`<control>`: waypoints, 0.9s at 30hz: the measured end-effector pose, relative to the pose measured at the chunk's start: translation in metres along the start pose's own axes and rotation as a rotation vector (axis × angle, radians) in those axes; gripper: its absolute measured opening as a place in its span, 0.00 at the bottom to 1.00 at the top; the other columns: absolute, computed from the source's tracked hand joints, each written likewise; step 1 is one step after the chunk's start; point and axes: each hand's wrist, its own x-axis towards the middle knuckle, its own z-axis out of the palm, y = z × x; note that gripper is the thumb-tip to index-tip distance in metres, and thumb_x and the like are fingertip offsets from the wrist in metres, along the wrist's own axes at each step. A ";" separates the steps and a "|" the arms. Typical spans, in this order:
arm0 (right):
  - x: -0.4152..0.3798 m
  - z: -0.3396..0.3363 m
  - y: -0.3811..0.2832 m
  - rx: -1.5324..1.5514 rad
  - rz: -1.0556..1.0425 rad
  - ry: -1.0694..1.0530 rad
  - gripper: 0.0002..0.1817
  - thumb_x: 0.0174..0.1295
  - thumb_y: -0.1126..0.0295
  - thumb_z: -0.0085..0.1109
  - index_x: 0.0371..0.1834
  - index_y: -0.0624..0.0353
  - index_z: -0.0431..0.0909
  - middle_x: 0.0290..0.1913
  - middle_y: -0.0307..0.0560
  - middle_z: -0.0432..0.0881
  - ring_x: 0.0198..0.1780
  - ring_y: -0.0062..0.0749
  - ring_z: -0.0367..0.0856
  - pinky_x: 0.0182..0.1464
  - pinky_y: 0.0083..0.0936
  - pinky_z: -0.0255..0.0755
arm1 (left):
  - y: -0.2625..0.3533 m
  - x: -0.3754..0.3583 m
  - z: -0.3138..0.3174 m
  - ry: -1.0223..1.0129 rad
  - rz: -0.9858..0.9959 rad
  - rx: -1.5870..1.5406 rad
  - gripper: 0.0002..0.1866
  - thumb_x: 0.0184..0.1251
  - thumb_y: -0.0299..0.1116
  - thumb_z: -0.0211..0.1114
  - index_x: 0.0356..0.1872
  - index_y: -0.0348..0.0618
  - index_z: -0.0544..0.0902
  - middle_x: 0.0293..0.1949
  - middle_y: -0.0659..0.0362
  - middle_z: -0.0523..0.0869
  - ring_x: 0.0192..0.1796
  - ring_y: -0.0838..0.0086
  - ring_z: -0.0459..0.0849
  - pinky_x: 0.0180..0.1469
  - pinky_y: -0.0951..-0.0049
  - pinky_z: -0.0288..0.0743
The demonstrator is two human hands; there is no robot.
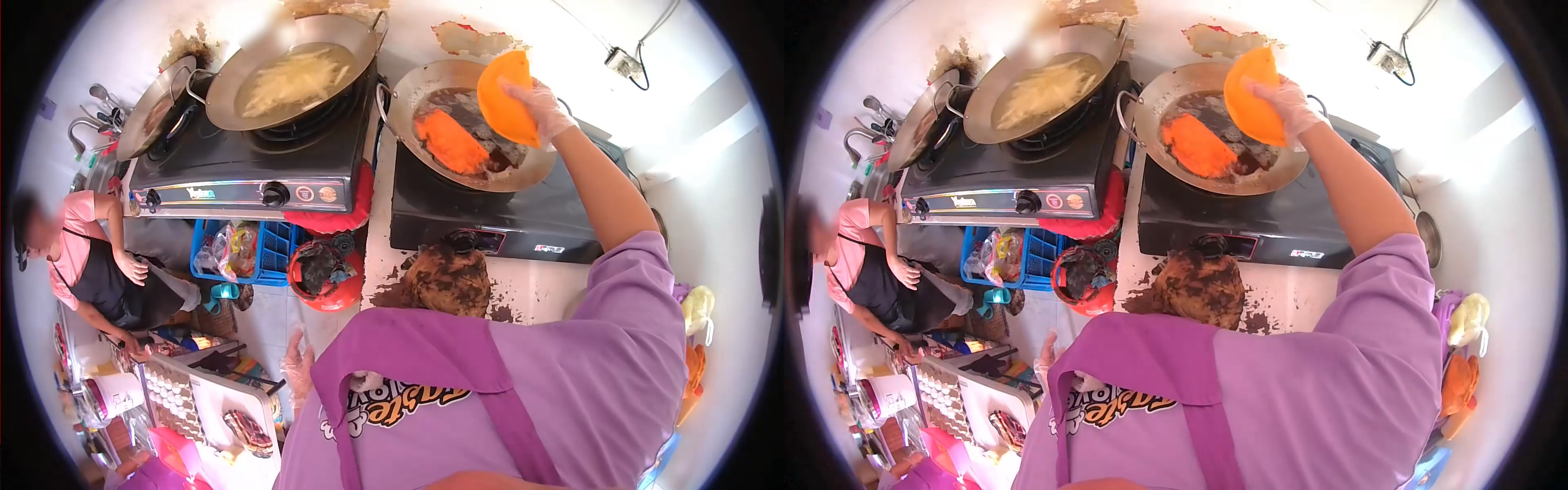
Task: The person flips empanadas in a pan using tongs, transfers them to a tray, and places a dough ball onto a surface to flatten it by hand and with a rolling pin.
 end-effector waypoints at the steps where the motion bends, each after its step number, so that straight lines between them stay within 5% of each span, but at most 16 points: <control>1: 0.001 0.002 -0.001 0.000 -0.001 -0.005 0.25 0.55 0.68 0.68 0.56 0.58 0.71 0.48 0.46 0.81 0.45 0.33 0.82 0.46 0.33 0.80 | -0.014 0.003 -0.006 -0.045 -0.097 -0.129 0.25 0.65 0.20 0.55 0.65 0.36 0.67 0.60 0.53 0.75 0.54 0.74 0.76 0.56 0.76 0.68; 4: 0.001 0.006 0.002 -0.083 0.050 -0.065 0.26 0.52 0.68 0.72 0.54 0.59 0.73 0.46 0.44 0.81 0.44 0.29 0.82 0.46 0.30 0.78 | -0.023 0.004 0.002 -0.018 0.126 0.028 0.26 0.64 0.23 0.57 0.65 0.36 0.68 0.59 0.52 0.77 0.58 0.68 0.77 0.62 0.71 0.65; 16: 0.052 0.003 0.021 -0.637 -0.106 -0.290 0.26 0.54 0.63 0.70 0.54 0.63 0.75 0.43 0.42 0.83 0.42 0.25 0.81 0.47 0.24 0.75 | 0.013 -0.008 0.022 0.080 0.051 0.192 0.26 0.60 0.22 0.56 0.63 0.34 0.69 0.64 0.48 0.73 0.67 0.64 0.69 0.68 0.68 0.58; 19: 0.067 0.006 0.020 -0.762 -0.111 -0.276 0.25 0.53 0.63 0.71 0.51 0.65 0.77 0.41 0.44 0.84 0.41 0.26 0.82 0.46 0.26 0.75 | 0.010 -0.008 0.020 0.058 0.179 0.190 0.27 0.60 0.21 0.55 0.63 0.34 0.68 0.65 0.47 0.71 0.68 0.63 0.67 0.69 0.67 0.56; 27: 0.083 0.008 0.016 -1.087 -0.132 -0.029 0.27 0.44 0.60 0.76 0.45 0.66 0.80 0.37 0.47 0.85 0.39 0.30 0.82 0.46 0.27 0.74 | 0.006 -0.013 0.020 0.067 0.095 0.059 0.26 0.61 0.22 0.55 0.63 0.33 0.67 0.64 0.47 0.71 0.69 0.62 0.66 0.70 0.67 0.54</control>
